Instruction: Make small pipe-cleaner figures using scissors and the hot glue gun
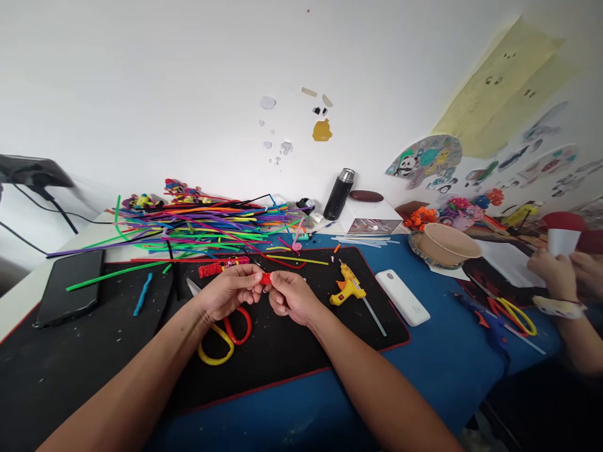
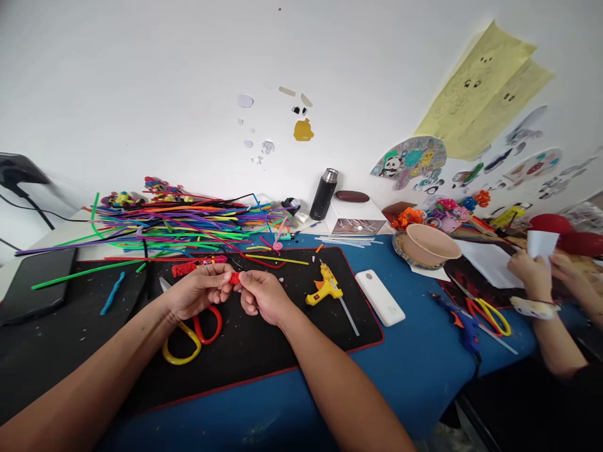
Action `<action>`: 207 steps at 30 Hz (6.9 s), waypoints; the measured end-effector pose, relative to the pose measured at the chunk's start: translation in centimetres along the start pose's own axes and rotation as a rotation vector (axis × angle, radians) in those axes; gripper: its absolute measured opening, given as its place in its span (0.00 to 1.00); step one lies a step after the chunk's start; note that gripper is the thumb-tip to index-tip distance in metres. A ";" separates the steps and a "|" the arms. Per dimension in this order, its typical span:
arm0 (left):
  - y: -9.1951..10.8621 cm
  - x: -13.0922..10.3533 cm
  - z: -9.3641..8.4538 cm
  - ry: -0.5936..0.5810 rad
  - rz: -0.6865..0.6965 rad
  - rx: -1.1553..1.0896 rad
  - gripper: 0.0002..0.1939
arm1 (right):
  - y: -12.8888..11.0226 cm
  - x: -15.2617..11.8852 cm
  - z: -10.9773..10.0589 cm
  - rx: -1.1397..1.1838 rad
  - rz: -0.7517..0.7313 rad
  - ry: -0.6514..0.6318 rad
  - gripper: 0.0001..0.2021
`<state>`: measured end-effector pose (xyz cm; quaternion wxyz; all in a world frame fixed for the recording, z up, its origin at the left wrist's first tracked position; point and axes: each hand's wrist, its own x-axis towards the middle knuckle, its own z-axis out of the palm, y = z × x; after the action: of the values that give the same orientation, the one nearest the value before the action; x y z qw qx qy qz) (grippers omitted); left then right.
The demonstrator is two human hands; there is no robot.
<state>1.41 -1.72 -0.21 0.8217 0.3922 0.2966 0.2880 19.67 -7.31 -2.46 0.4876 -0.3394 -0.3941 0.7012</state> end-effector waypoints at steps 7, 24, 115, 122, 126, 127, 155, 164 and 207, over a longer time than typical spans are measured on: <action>0.2 -0.2 -0.1 -0.026 -0.039 -0.001 0.17 | 0.2 -0.1 -0.1 -0.031 -0.014 -0.001 0.27; 0.8 -0.6 0.2 -0.038 -0.079 0.024 0.20 | 0.4 -0.2 -0.3 -0.046 -0.014 -0.053 0.26; 0.2 -0.4 0.5 -0.050 -0.027 0.038 0.19 | 0.1 -0.6 0.1 0.000 -0.028 -0.003 0.25; 0.1 -0.4 0.4 -0.042 -0.021 0.034 0.19 | 0.5 -0.5 0.0 -0.014 -0.044 -0.006 0.24; 0.0 -0.1 0.2 -0.017 0.012 0.033 0.18 | 0.4 -0.5 0.2 -0.010 -0.053 0.035 0.26; 0.0 -0.1 0.2 -0.003 0.023 0.031 0.18 | 0.3 -0.5 0.2 0.001 -0.055 0.055 0.26; -0.4 1.0 -0.9 0.205 0.250 0.195 0.18 | -1.2 -2.4 -0.3 -0.612 0.104 0.300 0.22; 0.0 0.6 -0.9 0.133 0.205 0.021 0.13 | -1.8 -2.7 -0.9 -1.015 0.261 0.195 0.15; 0.3 0.1 -0.2 0.137 0.191 0.114 0.22 | -8.8 -11.9 -5.4 -1.901 0.285 0.347 0.18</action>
<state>1.24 -1.41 -0.11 0.7449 0.4439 0.3294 0.3736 31.47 -15.51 3.98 -0.0275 -0.7340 -0.6734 0.0838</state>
